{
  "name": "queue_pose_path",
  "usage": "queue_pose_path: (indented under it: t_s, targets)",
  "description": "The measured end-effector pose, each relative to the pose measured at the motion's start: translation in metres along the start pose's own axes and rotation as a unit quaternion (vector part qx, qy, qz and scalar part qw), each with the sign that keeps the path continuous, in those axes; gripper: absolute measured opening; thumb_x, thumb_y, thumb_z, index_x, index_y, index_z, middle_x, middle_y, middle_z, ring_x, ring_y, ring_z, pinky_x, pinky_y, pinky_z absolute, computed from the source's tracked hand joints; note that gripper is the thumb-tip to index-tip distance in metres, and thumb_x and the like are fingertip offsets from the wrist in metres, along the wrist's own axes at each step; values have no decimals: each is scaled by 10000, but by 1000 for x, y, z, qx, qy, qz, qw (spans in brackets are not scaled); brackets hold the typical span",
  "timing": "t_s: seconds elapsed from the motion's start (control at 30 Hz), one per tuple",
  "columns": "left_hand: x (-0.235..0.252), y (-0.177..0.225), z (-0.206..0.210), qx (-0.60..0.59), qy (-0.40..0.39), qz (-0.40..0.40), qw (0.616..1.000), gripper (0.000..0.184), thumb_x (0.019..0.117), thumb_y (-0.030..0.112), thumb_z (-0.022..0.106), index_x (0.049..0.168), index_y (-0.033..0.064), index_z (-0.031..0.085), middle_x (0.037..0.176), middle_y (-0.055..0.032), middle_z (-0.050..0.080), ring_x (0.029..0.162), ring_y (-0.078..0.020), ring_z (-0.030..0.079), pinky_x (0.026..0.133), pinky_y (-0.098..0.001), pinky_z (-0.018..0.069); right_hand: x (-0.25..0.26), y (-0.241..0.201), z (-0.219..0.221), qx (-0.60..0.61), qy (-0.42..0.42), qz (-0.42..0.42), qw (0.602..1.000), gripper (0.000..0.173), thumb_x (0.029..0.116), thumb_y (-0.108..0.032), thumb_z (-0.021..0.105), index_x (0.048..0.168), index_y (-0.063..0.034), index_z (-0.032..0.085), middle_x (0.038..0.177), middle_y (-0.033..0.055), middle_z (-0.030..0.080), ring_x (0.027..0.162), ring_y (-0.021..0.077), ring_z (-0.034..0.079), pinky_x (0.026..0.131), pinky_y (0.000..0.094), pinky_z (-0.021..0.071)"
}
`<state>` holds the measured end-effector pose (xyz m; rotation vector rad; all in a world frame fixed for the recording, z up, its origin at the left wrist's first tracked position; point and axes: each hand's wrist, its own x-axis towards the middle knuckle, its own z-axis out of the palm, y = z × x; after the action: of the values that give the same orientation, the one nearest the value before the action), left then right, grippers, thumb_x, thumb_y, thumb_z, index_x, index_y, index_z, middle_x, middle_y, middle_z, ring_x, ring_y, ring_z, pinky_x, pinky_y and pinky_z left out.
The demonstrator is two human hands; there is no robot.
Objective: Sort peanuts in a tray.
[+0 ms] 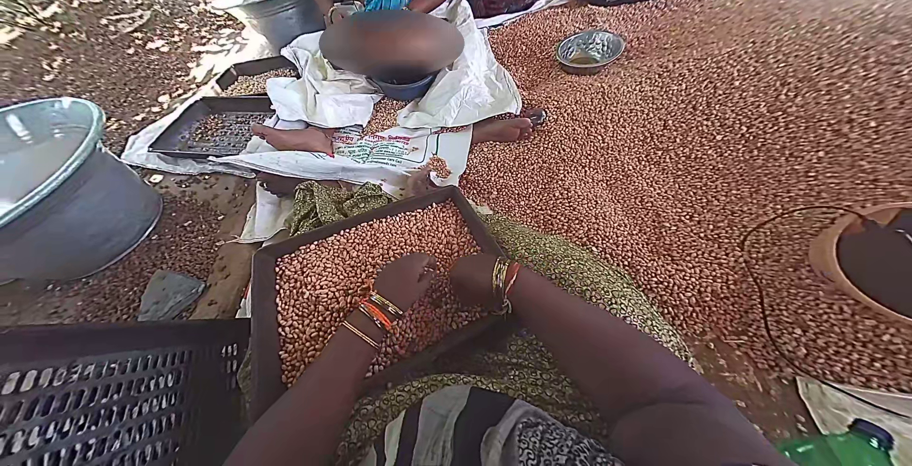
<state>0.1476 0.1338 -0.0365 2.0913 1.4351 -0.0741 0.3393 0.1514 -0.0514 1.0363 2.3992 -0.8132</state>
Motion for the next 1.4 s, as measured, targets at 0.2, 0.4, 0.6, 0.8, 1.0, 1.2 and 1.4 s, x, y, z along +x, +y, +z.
queue_pose_path:
  t_s: [0.2, 0.4, 0.6, 0.8, 1.0, 1.2, 1.4]
  targets:
    - [-3, -4, -13, 21, -65, 59, 996, 285, 1042, 215, 559, 1212, 13, 667, 950, -198, 677, 882, -368, 657, 840, -598, 517, -26, 49, -16, 417, 155, -160, 881, 31, 901, -58, 698, 922, -59, 675, 802, -58, 663, 678, -3, 578, 629, 198, 489]
    - [1, -12, 7, 131, -241, 158, 949, 223, 992, 206, 671, 1112, 32, 741, 1062, -189, 731, 1025, -391, 691, 909, -654, 512, -9, 36, -8, 584, 165, -123, 785, 94, 909, 8, 624, 898, -81, 597, 892, -11, 733, 664, 25, 627, 579, 189, 498]
    - [2, -6, 12, 160, -253, 153, 942, 224, 1005, 191, 633, 1118, 27, 736, 1109, -199, 719, 1082, -402, 674, 927, -650, 501, -15, 27, -12, 471, 134, -62, 869, 217, 938, 16, 604, 1154, 16, 580, 961, 46, 647, 726, 70, 588, 658, 250, 509]
    - [5, -8, 14, 151, -239, 137, 949, 246, 1033, 212, 594, 1128, 27, 724, 1127, -207, 713, 1099, -417, 670, 926, -669, 495, -18, 23, -22, 117, 66, 16, 991, 251, 1020, -9, 534, 1178, 35, 724, 1129, 237, 713, 1010, 360, 686, 968, 528, 508]
    - [4, -17, 13, -502, 10, 46, 864, 162, 1046, 33, 365, 997, 29, 519, 783, 5, 595, 650, -77, 591, 630, -240, 523, -22, 17, -20, -13, 20, 86, 996, 197, 977, -67, 622, 1086, 63, 724, 1158, 294, 677, 1140, 487, 635, 945, 676, 487]
    - [5, -14, 10, -624, 68, -135, 767, 186, 1093, 69, 384, 1028, 32, 554, 774, -36, 599, 609, -119, 580, 574, -244, 502, -22, -8, -21, -50, -5, 168, 985, 181, 986, -19, 566, 1049, 113, 672, 1171, 310, 661, 1109, 504, 648, 859, 683, 521]
    - [-1, -7, 12, -539, -36, -94, 836, 229, 1107, 145, 421, 1049, 41, 617, 717, 17, 560, 543, -59, 506, 503, -188, 423, -20, -1, -17, -57, -6, 135, 989, 160, 959, -21, 614, 1043, 99, 679, 1146, 302, 667, 1096, 499, 650, 861, 680, 520]
